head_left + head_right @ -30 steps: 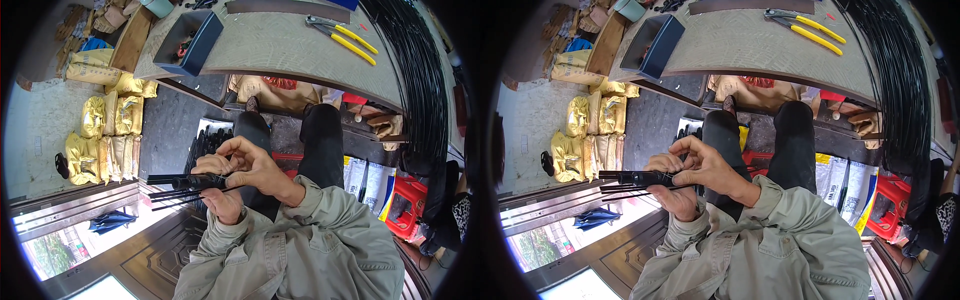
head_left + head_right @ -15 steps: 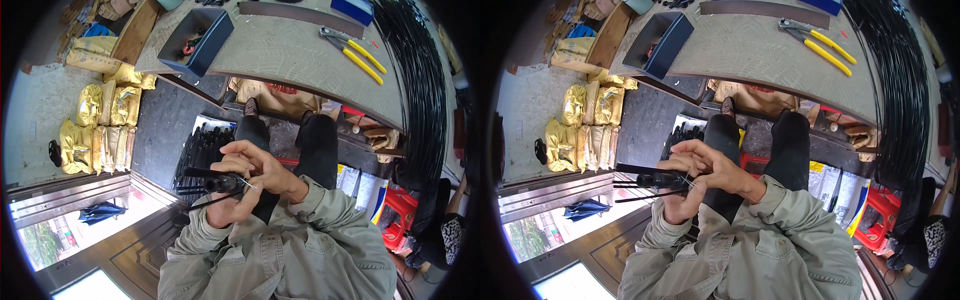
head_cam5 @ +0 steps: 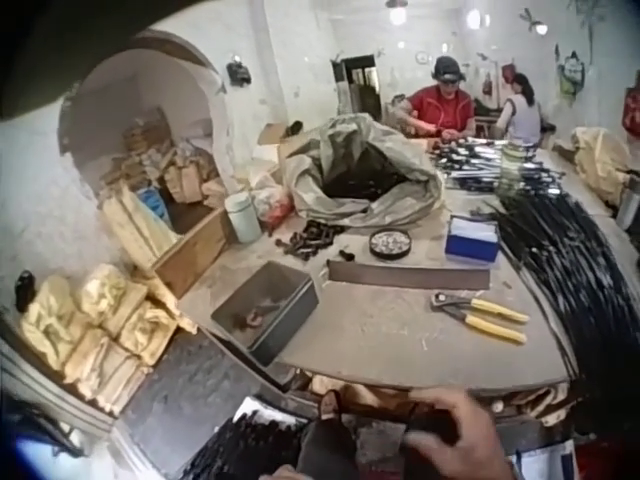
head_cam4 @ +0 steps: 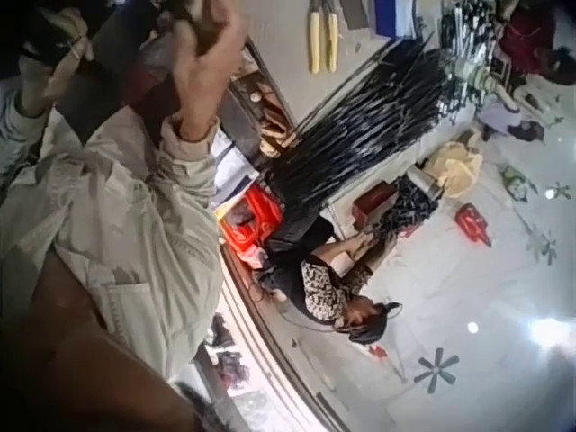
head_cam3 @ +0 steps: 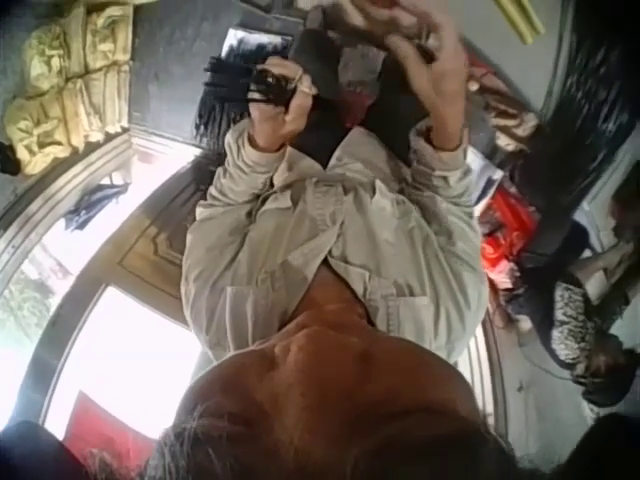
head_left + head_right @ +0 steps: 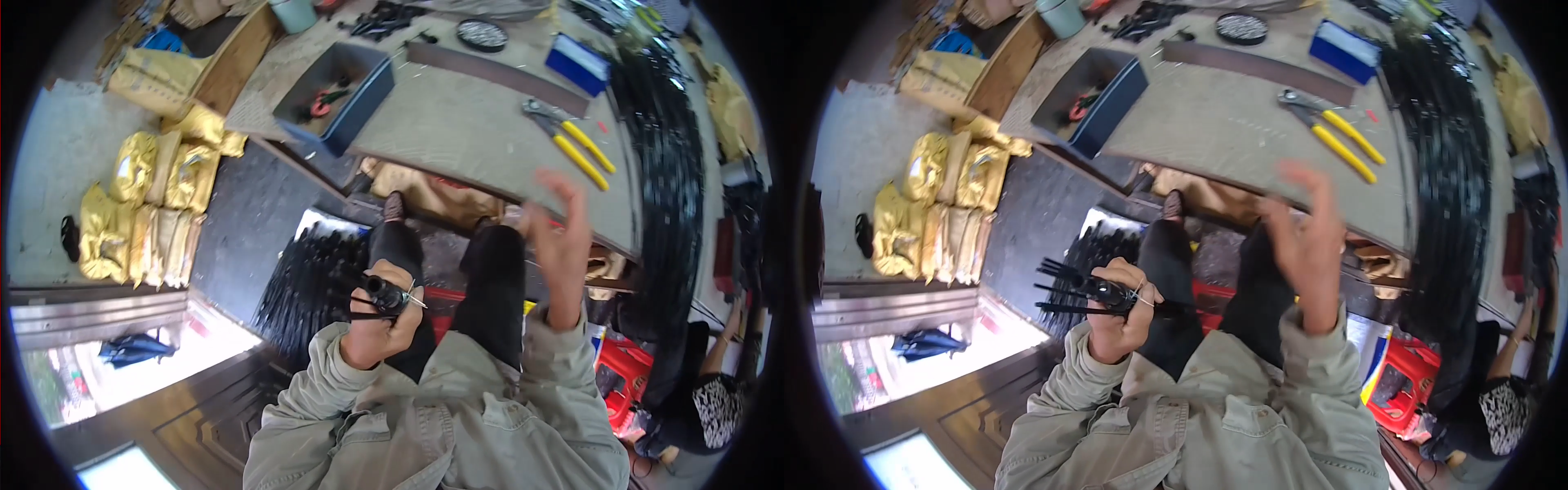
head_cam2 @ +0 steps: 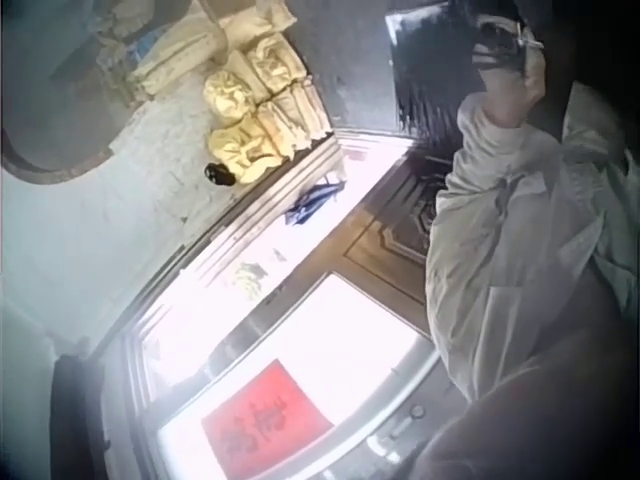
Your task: Assemble bundles of plastic cable components using a manual crimping and clamping tool.
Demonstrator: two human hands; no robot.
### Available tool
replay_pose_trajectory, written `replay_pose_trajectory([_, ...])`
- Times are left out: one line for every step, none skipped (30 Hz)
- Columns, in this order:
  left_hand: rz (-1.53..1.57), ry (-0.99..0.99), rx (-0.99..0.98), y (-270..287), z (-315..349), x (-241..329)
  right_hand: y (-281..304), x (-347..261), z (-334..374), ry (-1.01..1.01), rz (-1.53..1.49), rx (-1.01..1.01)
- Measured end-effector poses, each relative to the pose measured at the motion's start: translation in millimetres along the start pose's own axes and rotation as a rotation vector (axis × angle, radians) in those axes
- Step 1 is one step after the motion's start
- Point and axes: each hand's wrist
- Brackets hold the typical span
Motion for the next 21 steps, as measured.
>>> replay_pose_trajectory([0.063,0.068,-0.048,-6.7,-5.5,2.9,15.1,14.8,-17.3,-0.062,0.161,0.209])
replay_pose_trajectory([0.118,0.135,-0.099,-11.3,-10.5,4.8,25.1,34.3,-32.6,0.056,0.349,0.240])
replay_pose_trajectory([0.171,0.202,-0.156,-15.8,-16.5,6.1,34.7,52.1,-43.7,0.169,0.542,0.266])
replay_pose_trajectory([0.194,0.191,-0.166,-16.0,-20.7,8.8,39.6,60.4,-47.3,0.168,0.567,0.275])
replay_pose_trajectory([0.269,0.231,-0.250,-15.3,-25.6,11.4,43.4,66.6,-49.5,0.137,0.668,0.182])
replay_pose_trajectory([0.328,0.275,-0.323,-11.8,-29.5,13.9,43.9,69.7,-54.5,0.110,0.749,0.080])
replay_pose_trajectory([0.385,0.328,-0.393,-7.3,-29.1,15.6,44.7,71.0,-58.7,0.113,0.746,0.072])
replay_pose_trajectory([0.383,0.336,-0.384,-4.7,-28.8,16.2,46.2,73.7,-63.3,0.127,0.780,0.059])
replay_pose_trajectory([0.381,0.293,-0.392,-2.4,-29.8,15.6,45.9,76.4,-67.8,0.144,0.811,0.046])
replay_pose_trajectory([0.378,0.250,-0.400,-0.5,-29.8,15.2,44.8,78.1,-69.0,0.162,0.841,0.032])
replay_pose_trajectory([0.375,0.208,-0.408,2.1,-27.4,15.8,43.6,79.5,-67.6,0.169,0.831,0.022])
replay_pose_trajectory([0.370,0.209,-0.394,2.4,-24.9,15.8,44.4,79.6,-70.8,0.216,0.867,0.042])
replay_pose_trajectory([0.358,0.196,-0.351,2.4,-20.7,16.1,44.6,79.1,-73.6,0.262,0.904,0.064])
replay_pose_trajectory([0.348,0.182,-0.309,2.1,-16.3,16.4,43.6,78.9,-76.0,0.308,0.942,0.086])
replay_pose_trajectory([0.341,0.169,-0.269,2.0,-13.5,16.6,43.8,78.7,-74.2,0.316,0.941,0.082])
replay_pose_trajectory([0.344,0.168,-0.263,1.9,-12.5,17.1,47.6,77.3,-66.0,0.127,0.609,0.117])
replay_pose_trajectory([0.319,0.143,-0.257,1.6,-11.8,18.3,52.5,70.1,-55.0,-0.061,0.274,0.144])
replay_pose_trajectory([0.297,0.119,-0.255,0.8,-11.0,19.8,59.7,61.7,-41.4,-0.251,-0.059,0.170])
replay_pose_trajectory([0.267,0.102,-0.252,2.5,-8.7,20.2,55.9,38.0,-24.1,-0.273,-0.203,0.055])
replay_pose_trajectory([0.268,0.112,-0.252,4.2,-7.0,20.0,51.8,10.8,-6.5,-0.297,-0.346,-0.056])
replay_pose_trajectory([0.313,0.112,-0.270,6.6,-5.7,21.0,56.1,-18.5,6.5,-0.059,-0.070,-0.172])
Point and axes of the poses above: each hand's wrist, its own z-axis away from the middle knuckle, its own y-axis out of the back of the hand, x = y × z, and after that the axes turned 3 degrees about z, right-handed
